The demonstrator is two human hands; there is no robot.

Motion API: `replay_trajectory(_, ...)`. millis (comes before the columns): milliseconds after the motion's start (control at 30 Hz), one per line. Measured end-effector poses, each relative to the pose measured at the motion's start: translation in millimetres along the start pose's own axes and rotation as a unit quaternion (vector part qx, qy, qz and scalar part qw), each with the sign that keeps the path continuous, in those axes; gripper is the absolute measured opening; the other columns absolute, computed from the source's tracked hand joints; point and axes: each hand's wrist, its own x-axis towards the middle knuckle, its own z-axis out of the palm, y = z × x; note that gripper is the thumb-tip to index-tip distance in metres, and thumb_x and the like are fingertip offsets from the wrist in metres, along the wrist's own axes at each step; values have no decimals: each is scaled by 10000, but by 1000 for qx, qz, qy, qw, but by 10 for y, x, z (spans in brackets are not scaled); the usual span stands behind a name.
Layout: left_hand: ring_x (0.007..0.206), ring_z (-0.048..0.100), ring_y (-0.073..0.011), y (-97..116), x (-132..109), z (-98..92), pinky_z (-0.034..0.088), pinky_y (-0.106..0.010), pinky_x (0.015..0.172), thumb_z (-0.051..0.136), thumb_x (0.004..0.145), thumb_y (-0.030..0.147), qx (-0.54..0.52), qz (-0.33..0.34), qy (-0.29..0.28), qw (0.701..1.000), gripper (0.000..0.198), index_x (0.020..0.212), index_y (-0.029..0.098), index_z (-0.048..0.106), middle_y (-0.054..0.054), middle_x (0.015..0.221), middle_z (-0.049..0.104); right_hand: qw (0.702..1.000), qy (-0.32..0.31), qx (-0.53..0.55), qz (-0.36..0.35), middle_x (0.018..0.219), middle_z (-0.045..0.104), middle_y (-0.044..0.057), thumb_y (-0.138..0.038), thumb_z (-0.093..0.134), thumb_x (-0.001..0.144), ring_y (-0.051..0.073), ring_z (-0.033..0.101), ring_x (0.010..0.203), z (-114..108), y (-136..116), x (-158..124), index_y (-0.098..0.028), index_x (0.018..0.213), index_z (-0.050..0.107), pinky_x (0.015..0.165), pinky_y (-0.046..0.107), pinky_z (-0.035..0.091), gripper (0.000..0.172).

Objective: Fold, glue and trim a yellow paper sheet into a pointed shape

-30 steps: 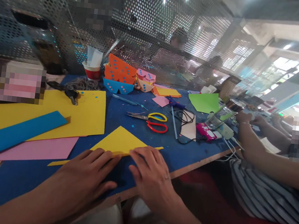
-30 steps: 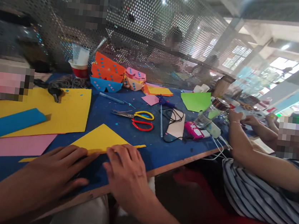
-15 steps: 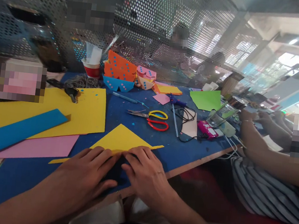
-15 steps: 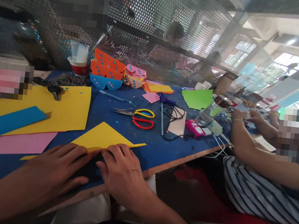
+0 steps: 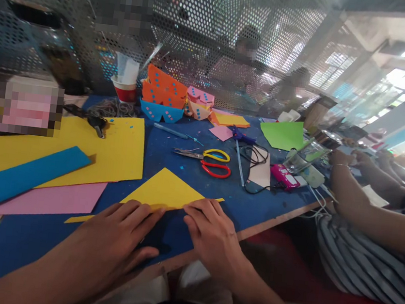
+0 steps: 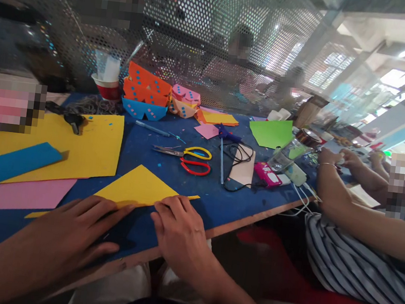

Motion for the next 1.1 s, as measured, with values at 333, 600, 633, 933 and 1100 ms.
replay_trajectory(333, 1213, 791, -363, -3, 14, -51, 584, -503, 1067, 635, 1241, 447, -1, 2, -2, 1000, 522, 1717, 238, 682, -139, 1364, 854, 1000, 14, -10, 25, 1210, 902, 102, -181, 582, 1289, 269, 851, 1104, -195, 121, -11, -215, 1264, 908, 1001, 433, 748, 329)
replay_trajectory(600, 1192, 805, -371, 4, 51, -100, 600, -497, 993, 648, 1229, 433, -7, 8, 5, 1000, 498, 1680, 235, 726, -141, 1353, 874, 998, 21, -34, 57, 1172, 901, 93, -205, 587, 1288, 264, 841, 1066, -282, 278, -98, -246, 1205, 907, 979, 439, 730, 333)
replay_trajectory(633, 1192, 802, -372, 13, 54, -98, 602, -503, 992, 627, 1234, 436, -5, 5, 10, 1000, 493, 1671, 233, 733, -146, 1355, 874, 997, 24, -37, 62, 1166, 900, 91, -206, 594, 1285, 265, 839, 1064, -290, 308, -114, -250, 1189, 906, 973, 441, 725, 330)
replay_trajectory(933, 1175, 782, -361, -40, 80, -100, 606, -511, 1010, 501, 1298, 514, 38, 41, -7, 998, 541, 1690, 215, 724, -153, 1329, 871, 994, 33, -90, 55, 1203, 899, 97, -255, 651, 1286, 306, 802, 1130, -348, 300, -118, -248, 1243, 865, 1003, 507, 632, 218)
replay_trajectory(1100, 1198, 785, -358, -1, 61, -43, 616, -525, 1043, 424, 1310, 476, 43, 27, -10, 999, 535, 1681, 235, 725, -122, 1353, 866, 999, -31, -1, 11, 1266, 896, 82, -283, 700, 1285, 273, 813, 1196, -319, 326, 108, -279, 1330, 883, 1062, 449, 651, 189)
